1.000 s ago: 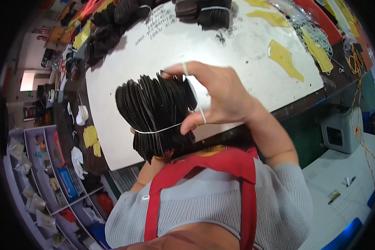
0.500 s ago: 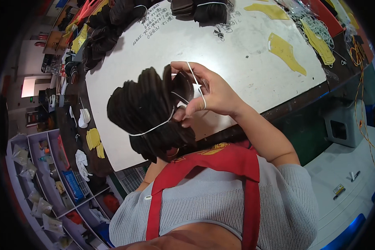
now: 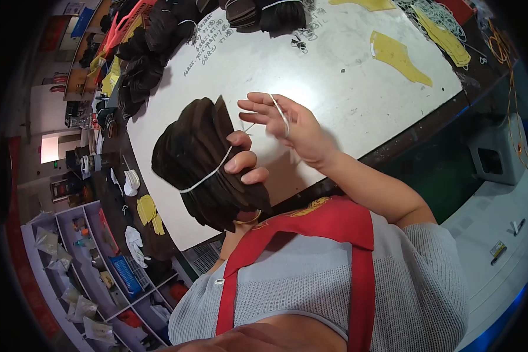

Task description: The person marks leather pieces by tracing around a template with a stylus, gathers the marked pieces into a stack, and secures the bundle with a rubber band.

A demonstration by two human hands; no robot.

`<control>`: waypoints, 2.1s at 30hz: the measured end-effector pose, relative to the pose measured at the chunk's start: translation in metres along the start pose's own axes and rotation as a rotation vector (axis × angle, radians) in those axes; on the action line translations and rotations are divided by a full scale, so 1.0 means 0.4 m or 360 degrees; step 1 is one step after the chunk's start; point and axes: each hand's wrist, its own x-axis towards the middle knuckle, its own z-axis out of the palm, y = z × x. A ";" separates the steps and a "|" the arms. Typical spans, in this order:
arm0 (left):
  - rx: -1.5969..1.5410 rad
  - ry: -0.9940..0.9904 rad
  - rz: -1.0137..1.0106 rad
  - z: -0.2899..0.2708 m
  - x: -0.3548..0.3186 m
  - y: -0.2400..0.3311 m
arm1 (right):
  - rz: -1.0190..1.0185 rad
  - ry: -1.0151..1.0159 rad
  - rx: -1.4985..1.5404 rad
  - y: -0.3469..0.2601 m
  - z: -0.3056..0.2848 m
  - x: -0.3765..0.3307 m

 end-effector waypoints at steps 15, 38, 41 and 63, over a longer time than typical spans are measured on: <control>0.0723 0.0105 -0.0047 -0.090 -0.091 0.037 | -0.0548 -0.1002 -0.2272 -0.261 0.113 0.066; 0.1395 0.0338 -0.0560 -0.134 -0.108 0.059 | 0.0201 -0.1654 -0.2285 -0.243 0.036 0.124; 0.1562 0.0367 -0.0624 -0.112 -0.083 0.064 | 0.0578 -0.1701 -0.2037 -0.291 0.066 0.141; 0.3424 0.0183 0.0592 -0.095 0.039 0.085 | 0.0499 -0.0189 -0.0855 -0.186 -0.052 0.024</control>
